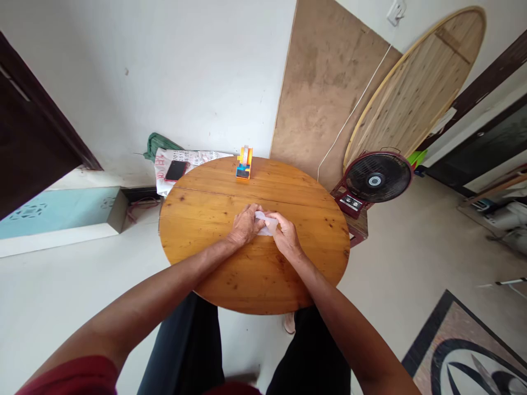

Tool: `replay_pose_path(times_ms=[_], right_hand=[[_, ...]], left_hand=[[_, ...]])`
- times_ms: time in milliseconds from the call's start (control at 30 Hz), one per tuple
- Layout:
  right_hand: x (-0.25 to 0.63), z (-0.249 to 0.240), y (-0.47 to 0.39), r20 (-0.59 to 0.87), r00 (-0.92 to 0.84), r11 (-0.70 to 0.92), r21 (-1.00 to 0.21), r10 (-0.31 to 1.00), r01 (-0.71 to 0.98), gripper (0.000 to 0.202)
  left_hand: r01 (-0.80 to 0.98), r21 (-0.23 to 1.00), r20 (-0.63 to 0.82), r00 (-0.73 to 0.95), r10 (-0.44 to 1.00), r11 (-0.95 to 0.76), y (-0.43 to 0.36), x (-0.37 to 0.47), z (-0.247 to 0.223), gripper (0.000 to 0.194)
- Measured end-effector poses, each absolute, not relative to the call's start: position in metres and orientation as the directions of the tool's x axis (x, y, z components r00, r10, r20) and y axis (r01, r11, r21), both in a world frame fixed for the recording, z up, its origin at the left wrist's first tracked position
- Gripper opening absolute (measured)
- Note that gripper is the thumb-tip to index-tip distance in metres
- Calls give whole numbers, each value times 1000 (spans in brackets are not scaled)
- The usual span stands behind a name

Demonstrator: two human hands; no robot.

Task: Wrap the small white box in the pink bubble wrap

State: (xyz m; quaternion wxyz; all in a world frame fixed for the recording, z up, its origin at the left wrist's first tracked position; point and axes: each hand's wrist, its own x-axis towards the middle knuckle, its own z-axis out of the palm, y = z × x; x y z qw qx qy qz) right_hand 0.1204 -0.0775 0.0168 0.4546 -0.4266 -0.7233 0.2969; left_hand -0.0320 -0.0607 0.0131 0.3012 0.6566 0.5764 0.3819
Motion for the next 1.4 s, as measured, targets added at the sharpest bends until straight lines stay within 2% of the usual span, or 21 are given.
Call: replay_pose_path(times_ms=[167, 400, 633, 733, 833, 967, 1067, 1200, 1267, 1333, 1400], right_hand=[[126, 18, -75, 428, -273, 507, -763, 861, 401, 25], [133, 19, -70, 388, -358, 515, -756, 849, 404, 26], [139, 26, -75, 433, -495, 642, -649, 753, 409, 39], [142, 27, -74, 430, -542, 675, -611, 722, 414, 44], [144, 28, -72, 437, -574, 704, -582, 693, 407, 40], [145, 31, -68, 402, -592, 682, -624, 698, 380, 34], [145, 35, -68, 372, -586, 648, -661, 720, 377, 32], [145, 37, -68, 363, -570, 624, -689, 737, 368, 31], [145, 35, -66, 354, -551, 601, -709, 756, 369, 30], [144, 33, -64, 346, -520, 574, -726, 781, 378, 30], [143, 34, -62, 334, -495, 544, -749, 802, 377, 31]], left_hand=[[575, 781, 259, 56, 964, -243, -61, -32, 4, 18], [470, 829, 285, 111, 952, -303, -59, -39, -3, 22], [369, 824, 408, 140, 902, -429, -61, -43, -3, 25], [299, 855, 382, 187, 905, -423, -59, -46, -4, 21], [183, 907, 325, 272, 906, -380, -57, -56, -3, 23], [118, 943, 227, 458, 859, -312, -59, -76, 6, 42], [123, 948, 194, 506, 840, -293, -63, -82, 11, 54], [76, 954, 229, 443, 867, -291, -68, -76, 5, 56], [58, 945, 289, 313, 905, -322, -73, -72, -1, 53], [171, 902, 375, 143, 916, -396, -81, -70, -3, 44], [374, 796, 481, 86, 873, -475, -92, -71, -1, 31]])
